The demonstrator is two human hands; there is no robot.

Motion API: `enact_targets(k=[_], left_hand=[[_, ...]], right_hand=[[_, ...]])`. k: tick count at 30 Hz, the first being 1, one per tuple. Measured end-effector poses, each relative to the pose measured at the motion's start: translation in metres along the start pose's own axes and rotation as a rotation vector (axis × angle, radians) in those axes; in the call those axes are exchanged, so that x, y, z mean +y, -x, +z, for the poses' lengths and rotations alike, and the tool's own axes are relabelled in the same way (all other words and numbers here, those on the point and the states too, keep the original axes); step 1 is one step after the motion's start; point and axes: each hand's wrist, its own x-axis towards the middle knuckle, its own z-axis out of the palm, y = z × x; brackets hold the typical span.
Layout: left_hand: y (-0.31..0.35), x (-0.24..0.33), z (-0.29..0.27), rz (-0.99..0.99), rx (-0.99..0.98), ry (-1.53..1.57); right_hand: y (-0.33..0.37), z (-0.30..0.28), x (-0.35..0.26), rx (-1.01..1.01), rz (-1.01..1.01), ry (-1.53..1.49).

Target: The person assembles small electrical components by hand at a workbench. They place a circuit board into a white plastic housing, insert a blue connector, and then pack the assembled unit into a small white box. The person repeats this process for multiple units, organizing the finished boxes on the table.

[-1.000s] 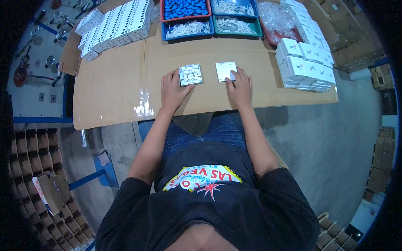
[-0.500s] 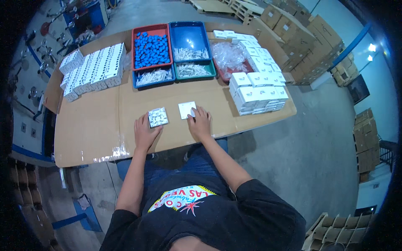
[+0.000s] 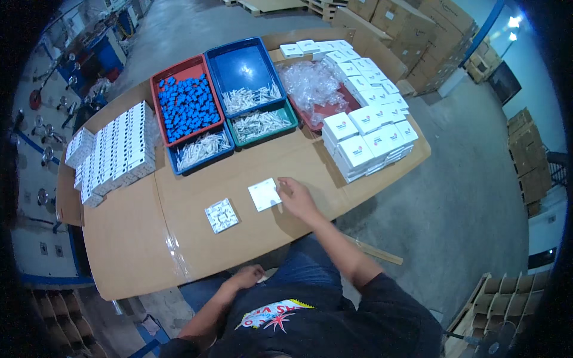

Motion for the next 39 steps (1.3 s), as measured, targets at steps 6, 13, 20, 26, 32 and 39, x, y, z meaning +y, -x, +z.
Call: enact_targets(k=[6,13,20,26,32,39], left_hand=[[-0.027,-0.038,0.028,0.089,-0.484,0.142],[-0.019,-0.050,0.115,0.021,-0.722,-0.076],[0.019,-0.080,0.241,0.002,-0.686,-0.093],[-0.017,0.022,0.110,-0.150,-0.425,-0.009],[-0.007,0.070,0.004,-0.213,-0.394,-0.014],[-0.023,0.071,-0.005,-0.285,-0.328,0.046]], right_hand=[[-0.180,-0.117,-0.078,0.007,-0.274,0.196],[-0.416,-0.200,-0.021,0.186,-0.104,0.655],[-0.494,-0.196,0.061,0.102,-0.148,0.801],[-0.546,-0.167,0.043,0.011,-0.268,0.722],[-0.530,-0.175,0.078,0.094,-0.120,0.642],[-0.526,-0.203,0.054,0.238,-0.153,0.575]])
